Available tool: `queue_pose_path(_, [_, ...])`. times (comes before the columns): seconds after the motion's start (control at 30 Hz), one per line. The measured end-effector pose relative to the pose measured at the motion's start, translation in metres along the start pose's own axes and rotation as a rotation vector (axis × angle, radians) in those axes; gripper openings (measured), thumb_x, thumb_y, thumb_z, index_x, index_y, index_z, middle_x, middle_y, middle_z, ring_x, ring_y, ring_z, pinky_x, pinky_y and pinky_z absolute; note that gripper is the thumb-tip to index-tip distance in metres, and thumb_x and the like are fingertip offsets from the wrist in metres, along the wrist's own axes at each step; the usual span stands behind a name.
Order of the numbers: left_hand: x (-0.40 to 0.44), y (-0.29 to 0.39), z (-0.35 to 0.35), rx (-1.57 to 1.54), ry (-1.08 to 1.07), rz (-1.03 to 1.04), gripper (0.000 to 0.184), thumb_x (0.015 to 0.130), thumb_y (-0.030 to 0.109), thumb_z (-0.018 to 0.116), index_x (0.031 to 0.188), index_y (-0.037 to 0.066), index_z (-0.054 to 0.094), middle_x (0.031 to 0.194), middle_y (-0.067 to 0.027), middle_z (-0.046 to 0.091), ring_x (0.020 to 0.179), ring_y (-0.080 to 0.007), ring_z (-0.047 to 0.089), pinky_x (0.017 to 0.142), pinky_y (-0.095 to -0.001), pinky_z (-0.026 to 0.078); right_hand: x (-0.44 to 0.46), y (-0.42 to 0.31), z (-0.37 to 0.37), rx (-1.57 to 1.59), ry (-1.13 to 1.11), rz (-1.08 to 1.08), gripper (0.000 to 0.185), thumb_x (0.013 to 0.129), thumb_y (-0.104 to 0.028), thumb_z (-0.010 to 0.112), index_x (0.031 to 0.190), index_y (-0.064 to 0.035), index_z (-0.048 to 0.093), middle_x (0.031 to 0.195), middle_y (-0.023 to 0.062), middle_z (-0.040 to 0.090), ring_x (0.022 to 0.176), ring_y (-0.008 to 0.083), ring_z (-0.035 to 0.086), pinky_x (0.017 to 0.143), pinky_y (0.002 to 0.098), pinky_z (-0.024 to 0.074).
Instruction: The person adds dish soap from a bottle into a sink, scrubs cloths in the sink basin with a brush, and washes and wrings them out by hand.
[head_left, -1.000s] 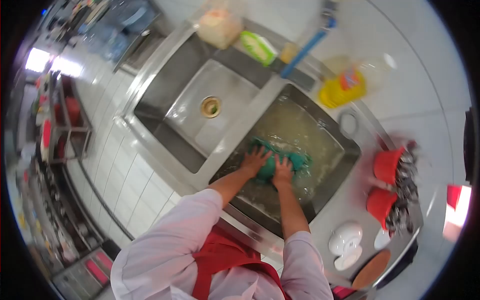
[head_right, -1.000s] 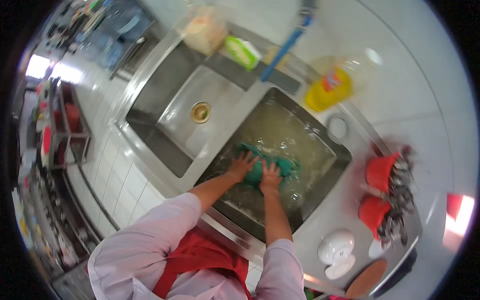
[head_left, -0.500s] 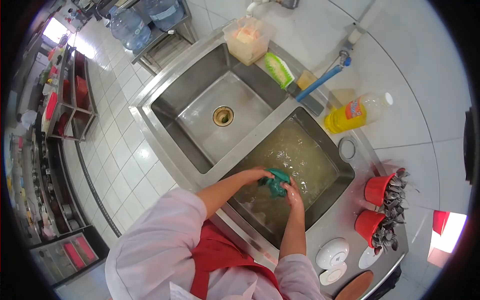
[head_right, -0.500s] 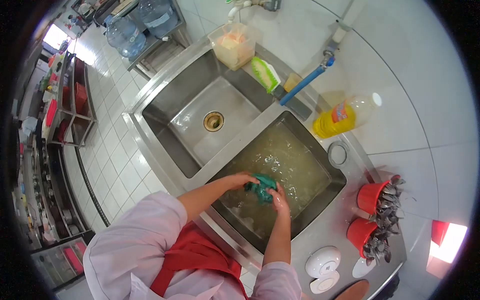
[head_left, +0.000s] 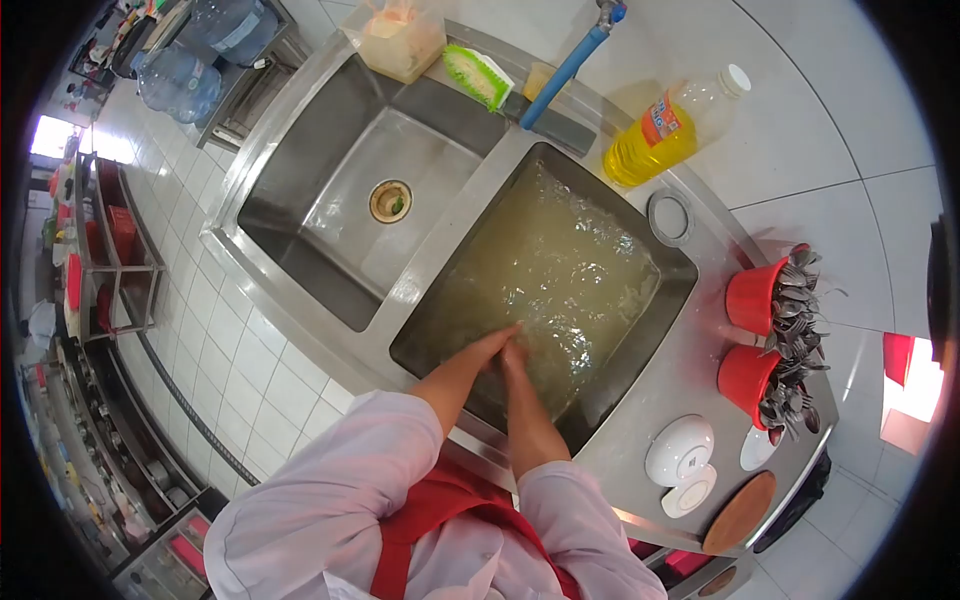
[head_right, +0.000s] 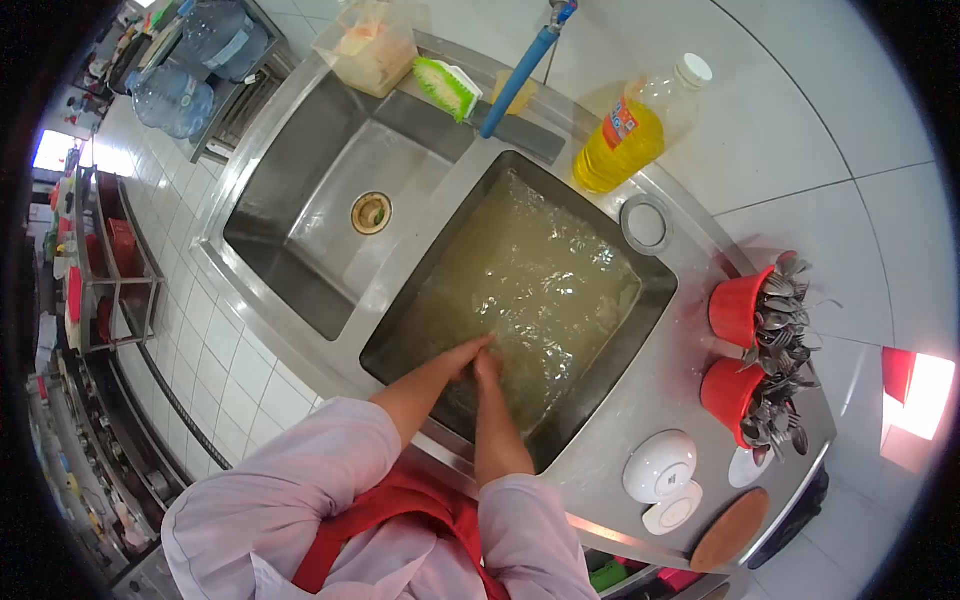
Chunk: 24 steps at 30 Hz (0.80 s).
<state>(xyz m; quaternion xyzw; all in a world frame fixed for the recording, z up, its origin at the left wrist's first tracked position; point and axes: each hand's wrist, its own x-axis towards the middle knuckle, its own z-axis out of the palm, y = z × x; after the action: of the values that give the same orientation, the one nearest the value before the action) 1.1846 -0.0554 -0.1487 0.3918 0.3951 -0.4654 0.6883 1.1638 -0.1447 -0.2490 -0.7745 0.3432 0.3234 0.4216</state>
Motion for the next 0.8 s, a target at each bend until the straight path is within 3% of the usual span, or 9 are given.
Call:
queue_pose_path(0.13, [0.029,-0.005,-0.031,0.17,0.161,0.001,0.09,0.079,0.066,0.058,0.146,0.011,0.033,0.153,-0.0114,0.028,0.14,-0.031,0.023,0.107,-0.0577,0.024,0.021,0.011,-0.009,-0.689,-0.161,-0.21,0.054,0.09,-0.046,0.05,0.127,-0.007,0.057,0.119,0.0187,0.061,0.116,0.0316,0.055,0.097,0.0412,0.0434])
queue_pose_path(0.2, [0.027,0.001,-0.046,0.047,-0.065,0.036,0.085,0.079,0.061,0.063,0.143,0.01,0.038,0.143,-0.0101,0.041,0.132,-0.0284,0.037,0.106,-0.0537,0.027,-0.018,-0.028,-0.045,0.243,-0.264,0.26,0.045,0.09,-0.042,0.051,0.121,-0.0105,0.059,0.099,0.0124,0.064,0.097,0.0251,0.061,0.081,0.0419,0.0503])
queue_pose_path(0.33, [-0.065,0.039,-0.004,0.287,0.211,0.316,0.079,0.079,0.05,0.071,0.138,0.007,0.041,0.131,-0.0135,0.051,0.118,-0.0256,0.05,0.096,-0.0491,0.041,-0.07,-0.074,-0.09,0.528,-0.493,-0.018,0.035,0.088,-0.03,0.056,0.117,-0.011,0.058,0.094,0.0065,0.06,0.086,0.0186,0.057,0.071,0.0374,0.0505])
queue_pose_path(0.43, [-0.123,0.079,-0.024,0.272,-0.12,0.602,0.066,0.078,0.037,0.077,0.131,0.011,0.048,0.109,-0.0047,0.06,0.094,-0.0174,0.059,0.073,-0.0354,0.05,-0.125,-0.139,-0.111,0.741,-0.732,-0.381,0.037,0.085,-0.015,0.063,0.12,-0.01,0.055,0.105,0.007,0.06,0.095,0.0194,0.058,0.076,0.0345,0.0503])
queue_pose_path(0.57, [-0.207,0.147,-0.081,0.543,-0.002,0.931,0.044,0.083,0.028,0.073,0.119,0.01,0.057,0.094,0.0015,0.062,0.076,-0.011,0.059,0.059,-0.0271,0.05,-0.184,-0.256,-0.13,-0.01,-0.207,-1.256,0.045,0.081,-0.003,0.064,0.123,-0.0033,0.05,0.113,0.014,0.063,0.103,0.0252,0.061,0.087,0.0359,0.048])
queue_pose_path(0.63, [-0.246,0.185,-0.12,0.817,0.226,0.91,0.034,0.085,0.028,0.07,0.113,0.01,0.062,0.099,-0.0016,0.061,0.083,-0.0134,0.059,0.065,-0.0314,0.051,-0.211,-0.312,-0.138,-0.267,-0.192,-1.067,0.033,0.083,-0.006,0.063,0.114,0.0006,0.057,0.113,0.0195,0.063,0.105,0.0315,0.06,0.089,0.0353,0.0465])
queue_pose_path(0.7, [-0.268,0.225,-0.157,0.976,0.346,0.827,0.031,0.087,0.026,0.068,0.113,0.01,0.063,0.104,-0.0041,0.061,0.089,-0.0163,0.06,0.071,-0.0344,0.052,-0.212,-0.354,-0.122,-0.42,-0.133,-1.124,0.029,0.085,-0.01,0.062,0.112,0.0007,0.059,0.108,0.0207,0.064,0.103,0.034,0.06,0.088,0.036,0.0468])
queue_pose_path(0.77, [-0.274,0.247,-0.193,1.447,0.586,1.38,0.03,0.088,0.021,0.064,0.117,0.014,0.062,0.119,-0.0072,0.058,0.106,-0.0241,0.056,0.088,-0.0398,0.046,-0.199,-0.38,-0.099,-0.576,-0.08,-1.15,0.027,0.087,-0.015,0.061,0.109,0.0009,0.062,0.104,0.0219,0.065,0.102,0.0366,0.06,0.087,0.0366,0.0471])
queue_pose_path(0.8, [-0.279,0.262,-0.205,1.456,0.566,1.385,0.03,0.088,0.021,0.064,0.117,0.014,0.062,0.119,-0.0072,0.058,0.106,-0.0241,0.056,0.088,-0.0398,0.046,-0.177,-0.391,-0.083,-0.575,-0.053,-1.293,0.028,0.09,-0.02,0.058,0.108,0.0004,0.063,0.101,0.0212,0.065,0.098,0.037,0.061,0.085,0.0384,0.0478])
